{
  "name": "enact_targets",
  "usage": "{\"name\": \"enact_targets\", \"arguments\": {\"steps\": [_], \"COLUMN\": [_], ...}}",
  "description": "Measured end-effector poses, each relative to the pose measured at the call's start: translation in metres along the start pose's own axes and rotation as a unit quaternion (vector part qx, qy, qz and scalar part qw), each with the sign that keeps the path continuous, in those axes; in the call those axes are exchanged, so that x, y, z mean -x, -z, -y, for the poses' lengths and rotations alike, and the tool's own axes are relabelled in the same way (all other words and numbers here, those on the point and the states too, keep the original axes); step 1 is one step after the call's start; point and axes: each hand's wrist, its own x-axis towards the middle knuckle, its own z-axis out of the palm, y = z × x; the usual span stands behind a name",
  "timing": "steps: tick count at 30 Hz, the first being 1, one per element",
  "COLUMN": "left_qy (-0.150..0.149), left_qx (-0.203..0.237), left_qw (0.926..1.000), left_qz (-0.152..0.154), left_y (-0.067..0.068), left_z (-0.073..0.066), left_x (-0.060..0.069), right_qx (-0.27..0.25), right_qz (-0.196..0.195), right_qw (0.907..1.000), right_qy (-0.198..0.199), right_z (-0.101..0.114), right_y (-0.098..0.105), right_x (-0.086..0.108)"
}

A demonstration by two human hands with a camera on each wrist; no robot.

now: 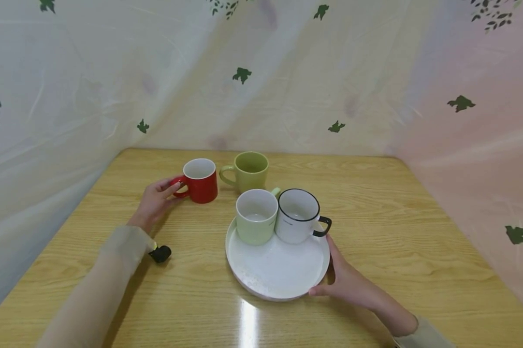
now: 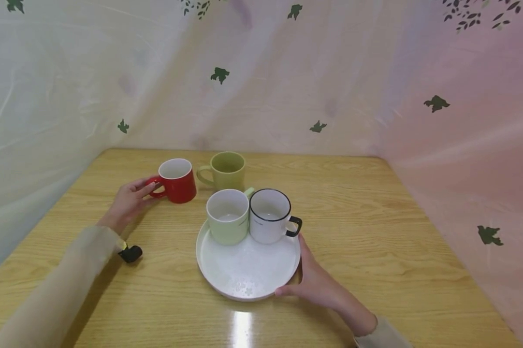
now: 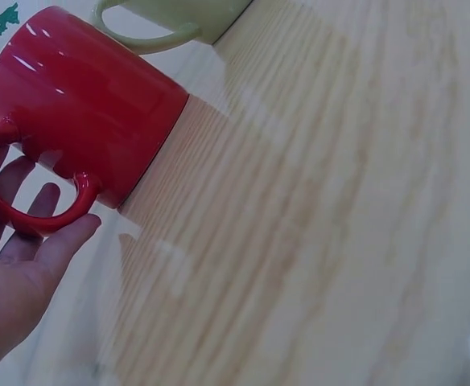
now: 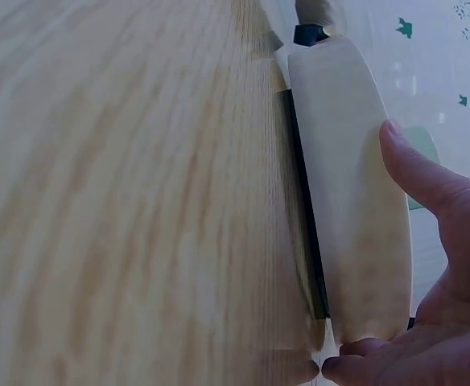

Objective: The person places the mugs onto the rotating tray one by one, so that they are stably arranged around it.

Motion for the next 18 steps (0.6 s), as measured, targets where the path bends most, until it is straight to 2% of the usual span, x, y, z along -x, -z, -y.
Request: {"name": "enact_targets", "arguments": {"steps": [5,11,14,18], "left_qy": [-0.007,-0.01,-0.011,-0.01], "left_qx": [0.006,0.018,0.018,0.022], "left_qw": [0.9999,0.9997,0.9997,0.9997], "left_qz": [-0.008,-0.015,-0.013,-0.009], "left_y": [-0.004,-0.004,-0.002,0.0], "left_z": [-0.001,0.0,0.001,0.002], "left_x": [0.002,0.005,0.006,0.006], "right_qx": [0.004,-0.001,-0.011,-0.019], "right_qz": [0.012,0.063,0.098,0.151], "right_qw": [0.9999,0.996,0.9901,0.9767], "right_qy": [0.01,0.063,0.101,0.151], "right_z": [-0.005,-0.021,-0.03,-0.039], "right_y": [0.007,0.037,0.057,0.081], "right_x": [0.0,-0.012,-0.023,-0.04]}}
